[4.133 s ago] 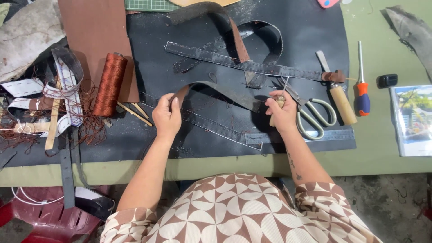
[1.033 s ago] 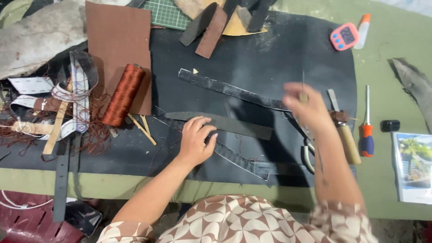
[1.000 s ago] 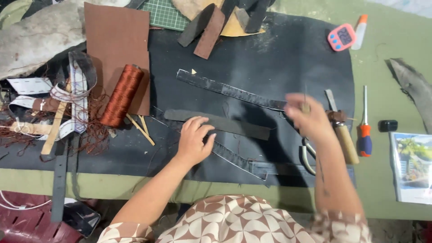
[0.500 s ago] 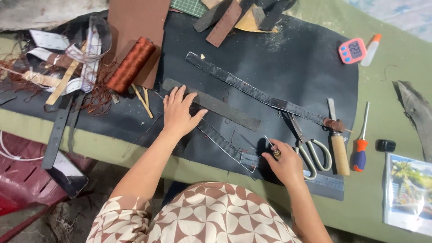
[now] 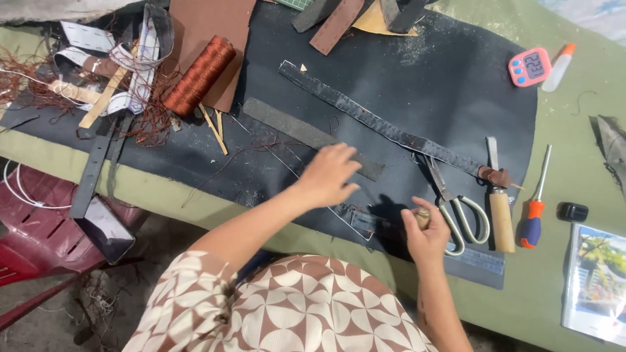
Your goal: The person uses a hand awl to punch a series of holes into a leather strap on a workshop table.
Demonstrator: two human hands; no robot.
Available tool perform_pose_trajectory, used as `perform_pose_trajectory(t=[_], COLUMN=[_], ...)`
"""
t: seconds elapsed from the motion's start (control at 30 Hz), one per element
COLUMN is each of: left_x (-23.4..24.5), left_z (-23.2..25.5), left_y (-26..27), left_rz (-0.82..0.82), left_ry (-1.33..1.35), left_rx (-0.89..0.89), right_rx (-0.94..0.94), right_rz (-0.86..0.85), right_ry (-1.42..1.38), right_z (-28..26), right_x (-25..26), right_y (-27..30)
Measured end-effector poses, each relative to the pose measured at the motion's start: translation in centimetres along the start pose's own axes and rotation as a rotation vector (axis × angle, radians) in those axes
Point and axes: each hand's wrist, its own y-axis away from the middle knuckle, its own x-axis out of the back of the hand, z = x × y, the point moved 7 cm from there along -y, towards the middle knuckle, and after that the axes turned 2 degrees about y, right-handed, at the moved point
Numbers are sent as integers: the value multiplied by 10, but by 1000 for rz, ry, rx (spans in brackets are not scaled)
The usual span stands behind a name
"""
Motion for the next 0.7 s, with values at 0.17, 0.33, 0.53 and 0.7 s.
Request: perform_pose_trajectory(t=[0.17, 0.33, 0.53, 0.7], left_x=[-47, -98, -63, -30], left_z=[42, 12, 1, 1], left_y=[-26, -50, -60, -55], left_rz=[-240, 67, 184, 77], left_ry=[14, -69, -64, 85], left_rx=[-103, -142, -36, 95], right_rx=[190, 97, 150, 66], right_rz=[71, 65, 114, 60], right_ry=[65, -190, -374, -357], right_z=[-9, -39, -68, -45], right_x=[-10, -22, -59, -83], right_y=[-1, -39, -106, -115])
